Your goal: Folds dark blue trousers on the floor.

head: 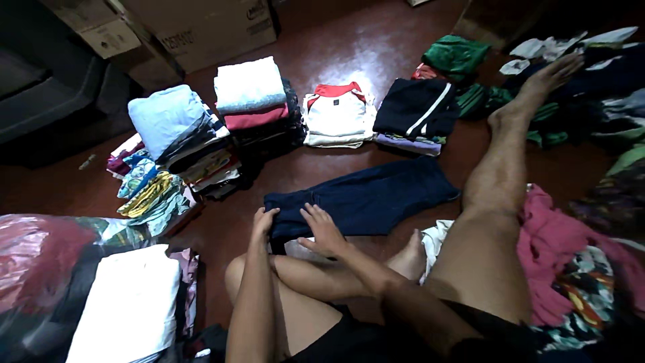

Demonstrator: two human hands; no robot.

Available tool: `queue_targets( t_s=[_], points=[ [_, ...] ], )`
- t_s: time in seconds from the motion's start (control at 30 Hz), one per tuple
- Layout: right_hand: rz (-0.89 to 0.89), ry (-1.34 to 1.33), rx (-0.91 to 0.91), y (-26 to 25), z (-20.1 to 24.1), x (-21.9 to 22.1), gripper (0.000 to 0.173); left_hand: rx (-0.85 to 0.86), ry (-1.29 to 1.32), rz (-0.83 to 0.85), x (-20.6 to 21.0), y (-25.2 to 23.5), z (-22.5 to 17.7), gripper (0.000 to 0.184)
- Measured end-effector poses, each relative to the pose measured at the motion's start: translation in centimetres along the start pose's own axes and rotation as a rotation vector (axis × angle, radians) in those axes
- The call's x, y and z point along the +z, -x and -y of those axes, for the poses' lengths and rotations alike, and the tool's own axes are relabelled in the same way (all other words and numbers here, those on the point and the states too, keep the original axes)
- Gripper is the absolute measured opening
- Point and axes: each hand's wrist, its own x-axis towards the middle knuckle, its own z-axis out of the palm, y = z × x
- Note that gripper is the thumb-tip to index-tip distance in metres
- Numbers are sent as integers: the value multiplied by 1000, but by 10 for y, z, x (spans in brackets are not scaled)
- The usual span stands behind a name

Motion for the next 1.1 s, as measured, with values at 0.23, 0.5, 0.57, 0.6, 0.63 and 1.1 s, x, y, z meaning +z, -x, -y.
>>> queue_targets(
  t_s=[0.23, 0.5, 0.57, 0.6, 0.63, 1.1],
  points=[
    [-159, -419, 119, 9, 2, 12, 106, 192, 126, 250, 47, 100, -51, 68],
    [-414, -1634, 606, 71, -29, -54, 34, 592, -198, 529, 89, 49, -57, 62],
    [-434, -1813, 535, 81, -51, -49, 27, 538, -305, 701, 109, 26, -48, 72],
    [-460, -1888, 512, 83, -62, -45, 28, 496, -365, 777, 118, 17, -47, 73],
    [-505, -1948, 525, 84, -68, -42, 29, 447, -422, 833, 126, 13, -46, 71],
    [-542, -1896, 1040, 85, -44, -48, 45, 441, -878, 672, 138, 12, -42, 34]
  ],
)
